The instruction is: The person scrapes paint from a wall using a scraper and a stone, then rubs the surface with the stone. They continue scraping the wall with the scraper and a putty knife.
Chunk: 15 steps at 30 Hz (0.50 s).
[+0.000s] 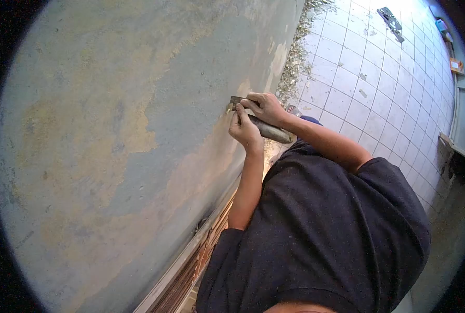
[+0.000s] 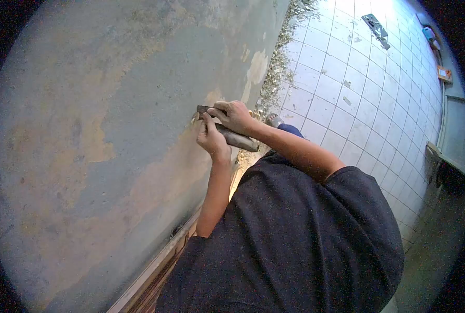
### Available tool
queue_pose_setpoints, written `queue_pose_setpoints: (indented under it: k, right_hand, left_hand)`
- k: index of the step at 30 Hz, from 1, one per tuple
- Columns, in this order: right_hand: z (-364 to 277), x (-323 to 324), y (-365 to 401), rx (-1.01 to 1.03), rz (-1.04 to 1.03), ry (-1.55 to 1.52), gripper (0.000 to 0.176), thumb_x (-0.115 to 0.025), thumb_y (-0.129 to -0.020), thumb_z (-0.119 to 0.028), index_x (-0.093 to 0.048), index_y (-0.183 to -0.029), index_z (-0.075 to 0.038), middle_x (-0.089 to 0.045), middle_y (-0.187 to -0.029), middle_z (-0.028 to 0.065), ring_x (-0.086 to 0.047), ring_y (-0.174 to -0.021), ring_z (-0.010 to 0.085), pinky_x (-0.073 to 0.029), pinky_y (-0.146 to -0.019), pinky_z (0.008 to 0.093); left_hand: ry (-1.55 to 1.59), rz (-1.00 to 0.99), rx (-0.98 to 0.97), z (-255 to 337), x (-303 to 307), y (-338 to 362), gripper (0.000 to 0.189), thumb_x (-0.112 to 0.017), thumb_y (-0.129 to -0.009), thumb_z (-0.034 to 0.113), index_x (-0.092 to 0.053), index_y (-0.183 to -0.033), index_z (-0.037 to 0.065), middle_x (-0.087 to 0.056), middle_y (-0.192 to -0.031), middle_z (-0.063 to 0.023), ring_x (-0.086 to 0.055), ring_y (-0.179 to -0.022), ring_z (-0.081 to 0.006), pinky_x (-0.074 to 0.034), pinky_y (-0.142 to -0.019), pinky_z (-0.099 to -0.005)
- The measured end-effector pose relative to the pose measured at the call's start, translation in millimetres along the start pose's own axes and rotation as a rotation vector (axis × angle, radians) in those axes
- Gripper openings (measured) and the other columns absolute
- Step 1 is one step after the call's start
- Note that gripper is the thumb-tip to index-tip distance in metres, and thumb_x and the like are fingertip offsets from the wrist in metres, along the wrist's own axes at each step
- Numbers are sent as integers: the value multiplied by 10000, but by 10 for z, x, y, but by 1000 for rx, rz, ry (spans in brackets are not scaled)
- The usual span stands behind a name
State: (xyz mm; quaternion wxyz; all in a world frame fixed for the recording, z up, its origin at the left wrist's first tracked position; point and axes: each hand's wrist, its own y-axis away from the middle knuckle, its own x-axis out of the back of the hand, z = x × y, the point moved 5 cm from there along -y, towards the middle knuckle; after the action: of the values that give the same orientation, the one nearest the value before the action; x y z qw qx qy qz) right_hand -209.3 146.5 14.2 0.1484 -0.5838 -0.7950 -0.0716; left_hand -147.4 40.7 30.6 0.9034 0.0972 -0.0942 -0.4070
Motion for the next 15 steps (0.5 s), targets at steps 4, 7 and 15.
queue_pose_setpoints:
  k: [4, 7, 15]
  right_hand:
    - [150, -60, -74, -52, -30, 5, 340, -638, -950, -361, -674, -848, -39, -618, -739, 235, -596, -692, 444, -450, -606, 491]
    - [69, 12, -46, 1, -6, 14, 344, -631, -967, -336, -680, -870, -9, -609, -709, 220, -578, -607, 390, -454, -578, 439]
    - [55, 26, -47, 21, -3, 5, 317, -630, -961, -322, -698, -906, -17, -626, -748, 228, -608, -642, 398, -461, -586, 448]
  left_hand:
    - [-244, -37, 5, -177, -19, -147, 328, -610, -1031, 262, -721, -957, -38, -645, -846, 18, -563, -769, -100, -461, -663, -290]
    - [-38, -10, -74, 100, -54, 19, 351, -620, -1026, 273, -729, -919, -44, -649, -848, 17, -560, -810, -88, -464, -688, -281]
    - [-59, 8, -37, 89, -50, 28, 333, -606, -1033, 261, -746, -1019, -42, -722, -964, -46, -611, -879, -98, -489, -763, -266]
